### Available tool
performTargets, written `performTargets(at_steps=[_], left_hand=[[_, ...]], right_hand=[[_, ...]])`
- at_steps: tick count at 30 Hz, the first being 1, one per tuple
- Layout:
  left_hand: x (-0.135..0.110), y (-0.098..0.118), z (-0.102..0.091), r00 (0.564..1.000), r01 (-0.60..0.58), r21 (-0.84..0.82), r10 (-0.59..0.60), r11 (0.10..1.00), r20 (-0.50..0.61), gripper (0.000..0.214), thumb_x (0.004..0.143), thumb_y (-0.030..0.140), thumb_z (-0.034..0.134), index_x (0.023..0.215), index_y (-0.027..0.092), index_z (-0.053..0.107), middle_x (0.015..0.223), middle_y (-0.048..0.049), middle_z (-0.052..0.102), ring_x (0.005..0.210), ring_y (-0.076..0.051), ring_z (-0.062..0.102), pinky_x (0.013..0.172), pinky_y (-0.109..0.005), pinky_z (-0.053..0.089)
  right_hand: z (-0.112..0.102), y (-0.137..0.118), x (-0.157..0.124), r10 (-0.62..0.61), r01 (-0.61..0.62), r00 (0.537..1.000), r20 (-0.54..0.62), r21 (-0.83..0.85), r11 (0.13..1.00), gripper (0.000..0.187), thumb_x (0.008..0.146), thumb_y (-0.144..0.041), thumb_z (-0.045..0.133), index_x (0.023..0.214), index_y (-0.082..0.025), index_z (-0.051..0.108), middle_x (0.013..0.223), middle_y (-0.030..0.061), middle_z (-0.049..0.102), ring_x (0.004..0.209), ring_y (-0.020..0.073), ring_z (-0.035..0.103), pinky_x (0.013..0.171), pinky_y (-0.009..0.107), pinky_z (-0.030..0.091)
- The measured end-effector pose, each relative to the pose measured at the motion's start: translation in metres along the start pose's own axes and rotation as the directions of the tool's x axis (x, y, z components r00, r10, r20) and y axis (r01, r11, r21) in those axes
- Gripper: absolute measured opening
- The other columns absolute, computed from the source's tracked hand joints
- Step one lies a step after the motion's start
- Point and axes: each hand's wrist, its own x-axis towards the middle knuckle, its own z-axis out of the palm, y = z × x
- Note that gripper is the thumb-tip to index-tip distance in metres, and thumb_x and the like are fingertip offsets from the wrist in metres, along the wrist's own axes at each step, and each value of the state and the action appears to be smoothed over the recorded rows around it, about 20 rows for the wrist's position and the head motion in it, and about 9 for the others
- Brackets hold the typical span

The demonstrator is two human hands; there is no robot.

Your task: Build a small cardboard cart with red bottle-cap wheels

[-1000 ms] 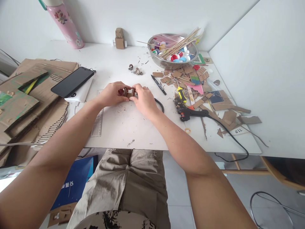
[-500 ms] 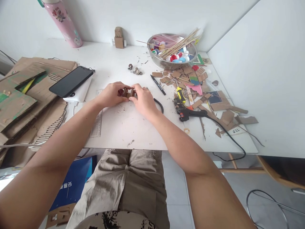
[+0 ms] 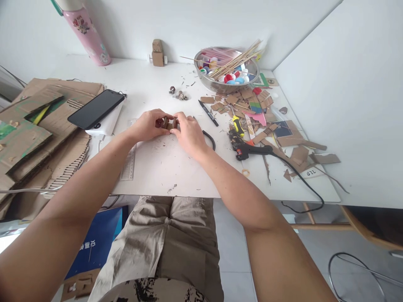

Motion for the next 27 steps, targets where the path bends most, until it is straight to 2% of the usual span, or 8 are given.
performTargets(at_steps=[6,15,19,22,24,27], left_hand=[[0.0,0.0,0.0,1.0,0.001,-0.013,-0.001,1.0,-0.004,0.04,0.067,0.017,0.086,0.106,0.024,0.086,0.088,-0.0002,0.071,0.078,-0.018,0.068,0.083,-0.032,0.06],[-0.003,0.005,-0.003,0.997,0.069,-0.064,-0.07,0.996,-0.01,0.04,0.064,0.019,0.086,0.104,0.023,0.086,0.085,0.0016,0.069,0.075,-0.016,0.062,0.08,-0.031,0.057],[-0.008,0.006,-0.004,0.995,0.053,-0.232,-0.07,0.971,-0.066,0.038,0.064,0.027,0.091,0.101,0.022,0.084,0.084,0.0016,0.07,0.08,-0.017,0.064,0.081,-0.032,0.056],[-0.012,0.013,-0.002,0.992,0.017,-0.427,-0.068,0.904,-0.104,0.04,0.066,0.035,0.096,0.1,0.021,0.082,0.09,-0.0018,0.076,0.089,-0.019,0.068,0.084,-0.033,0.057],[-0.015,0.021,0.001,0.991,0.025,-0.527,-0.091,0.849,-0.1,0.042,0.067,0.04,0.101,0.097,0.02,0.08,0.094,-0.0043,0.078,0.09,-0.019,0.07,0.085,-0.034,0.058],[-0.018,0.031,0.009,0.985,0.111,-0.622,-0.171,0.775,-0.037,0.039,0.072,0.044,0.101,0.089,0.019,0.075,0.091,-0.0052,0.077,0.086,-0.019,0.072,0.08,-0.033,0.06]], right_hand=[[0.004,0.003,0.002,-0.007,0.007,1.0,-0.011,0.01,1.0,0.035,0.092,-0.019,0.08,0.124,-0.026,0.069,0.109,0.0092,0.077,0.112,0.0317,0.075,0.105,0.053,0.062],[0.003,-0.005,0.001,0.012,-0.012,1.0,-0.009,0.038,0.999,0.033,0.092,-0.018,0.078,0.123,-0.026,0.069,0.111,0.0095,0.077,0.116,0.0325,0.074,0.106,0.054,0.06],[-0.005,-0.008,-0.001,-0.058,0.062,0.997,-0.048,0.08,0.995,0.037,0.095,-0.019,0.073,0.131,-0.029,0.067,0.122,0.0086,0.079,0.123,0.031,0.074,0.113,0.054,0.058],[-0.018,-0.01,-0.003,-0.09,0.1,0.99,-0.106,0.103,0.99,0.045,0.099,-0.021,0.068,0.142,-0.03,0.063,0.134,0.0095,0.079,0.127,0.0307,0.074,0.115,0.055,0.058],[-0.028,-0.009,-0.003,-0.083,0.101,0.986,-0.145,0.12,0.988,0.047,0.1,-0.023,0.066,0.146,-0.032,0.062,0.139,0.0101,0.078,0.134,0.0317,0.072,0.116,0.056,0.059],[-0.038,-0.006,-0.004,-0.064,0.088,0.984,-0.167,0.139,0.986,0.044,0.101,-0.024,0.065,0.144,-0.033,0.063,0.135,0.0101,0.079,0.138,0.0326,0.07,0.117,0.057,0.059]])
